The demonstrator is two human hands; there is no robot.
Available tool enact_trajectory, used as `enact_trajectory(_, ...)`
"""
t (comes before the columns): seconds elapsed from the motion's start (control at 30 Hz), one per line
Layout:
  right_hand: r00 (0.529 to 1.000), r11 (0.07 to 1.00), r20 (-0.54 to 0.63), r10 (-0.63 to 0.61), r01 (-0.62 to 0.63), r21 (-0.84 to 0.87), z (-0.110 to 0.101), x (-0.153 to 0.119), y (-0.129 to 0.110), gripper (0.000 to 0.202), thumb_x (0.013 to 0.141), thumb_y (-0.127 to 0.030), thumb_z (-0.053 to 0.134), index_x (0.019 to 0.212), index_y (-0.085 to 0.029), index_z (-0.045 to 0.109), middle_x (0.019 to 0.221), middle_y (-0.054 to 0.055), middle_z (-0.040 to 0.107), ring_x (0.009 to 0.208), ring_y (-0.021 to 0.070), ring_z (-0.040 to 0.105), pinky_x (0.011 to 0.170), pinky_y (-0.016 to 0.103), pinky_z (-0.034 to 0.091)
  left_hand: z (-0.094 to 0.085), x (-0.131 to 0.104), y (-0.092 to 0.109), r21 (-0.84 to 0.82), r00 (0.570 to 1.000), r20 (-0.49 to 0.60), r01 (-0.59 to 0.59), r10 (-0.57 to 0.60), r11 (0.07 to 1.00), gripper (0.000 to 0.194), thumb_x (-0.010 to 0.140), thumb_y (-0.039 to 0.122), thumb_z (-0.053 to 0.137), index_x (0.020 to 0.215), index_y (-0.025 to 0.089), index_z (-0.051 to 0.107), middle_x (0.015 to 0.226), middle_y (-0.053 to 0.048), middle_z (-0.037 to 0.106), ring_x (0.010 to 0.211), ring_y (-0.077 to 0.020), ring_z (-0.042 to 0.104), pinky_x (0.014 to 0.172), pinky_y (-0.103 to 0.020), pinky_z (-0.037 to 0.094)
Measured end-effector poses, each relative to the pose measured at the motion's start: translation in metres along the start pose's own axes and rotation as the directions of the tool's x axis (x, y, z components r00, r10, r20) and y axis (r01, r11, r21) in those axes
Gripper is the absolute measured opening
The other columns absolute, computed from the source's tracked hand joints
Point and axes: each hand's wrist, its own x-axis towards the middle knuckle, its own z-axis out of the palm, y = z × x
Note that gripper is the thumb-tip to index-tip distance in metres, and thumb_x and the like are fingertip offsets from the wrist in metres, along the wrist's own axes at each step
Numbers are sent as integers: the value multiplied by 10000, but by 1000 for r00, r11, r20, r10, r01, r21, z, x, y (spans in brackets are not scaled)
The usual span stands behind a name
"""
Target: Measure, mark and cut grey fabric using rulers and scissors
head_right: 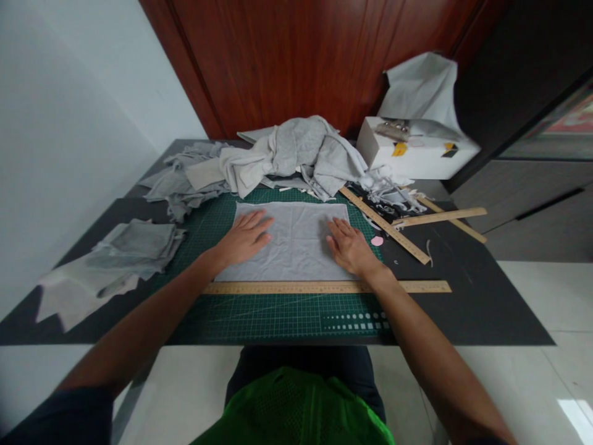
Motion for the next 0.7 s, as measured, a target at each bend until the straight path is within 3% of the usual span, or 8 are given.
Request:
enact_trajectory(0.1, 997, 996, -1, 79, -79, -50, 10, 37, 15, 470, 1024, -256, 463, 1433, -111, 643, 1493, 210, 645, 1378, 338, 614, 1156, 506, 512, 5, 27, 0, 42, 999, -3, 37, -37, 998, 510, 1074, 324, 452, 1561, 207, 548, 1687, -135, 455, 1558, -331, 397, 1290, -561, 297)
enact_trajectory(0.2, 959, 951, 2, 282, -279, -131, 11, 69, 28, 359, 968, -154, 470, 1157, -94, 769, 1192, 230, 771, 1192, 347, 700, 1101, 477, 519, 2, 50, -3, 72, 985, -49, 171, -168, 983, 442, 1032, 210, 457, 1410, 163, 681, 1470, -168, 654, 1412, -321, 554, 1198, -480, 432)
enact_trajectory(0.27, 916, 905, -12, 402, -399, -148, 11, 85, 34, 322, 977, -175, 490, 1075, -104, 788, 1075, 232, 787, 1090, 358, 728, 1018, 467, 546, -3, 63, -9, 43, 946, -87, 316, -312, 948, 417, 1017, 182, 450, 1326, 143, 726, 1339, -179, 719, 1291, -311, 648, 1117, -433, 503)
enact_trajectory(0.37, 838, 831, 24, 545, -536, -150, 12, 101, 41, 323, 988, -232, 557, 1168, -98, 790, 1110, 232, 790, 1054, 346, 747, 956, 418, 556, -7, 80, -23, -22, 860, -85, 504, -504, 863, 412, 1007, 212, 481, 1336, 169, 725, 1272, -165, 759, 1179, -312, 723, 1015, -407, 566)
enact_trajectory(0.5, 813, 808, 51, 580, -566, -162, 17, 111, 46, 300, 950, -199, 614, 1150, -83, 806, 1160, 229, 786, 1079, 331, 751, 970, 387, 548, -9, 90, -41, -11, 811, -11, 584, -585, 811, 388, 958, 185, 536, 1258, 196, 782, 1235, -166, 781, 1192, -334, 732, 997, -410, 580)
enact_trajectory(0.7, 823, 817, 39, 566, -555, -155, 17, 111, 44, 224, 922, -155, 600, 1008, -114, 803, 1049, 199, 808, 1007, 318, 760, 953, 378, 538, -11, 87, -45, -4, 825, -5, 566, -566, 825, 351, 982, 193, 504, 1129, 197, 822, 1180, -161, 801, 1146, -319, 753, 980, -393, 581)
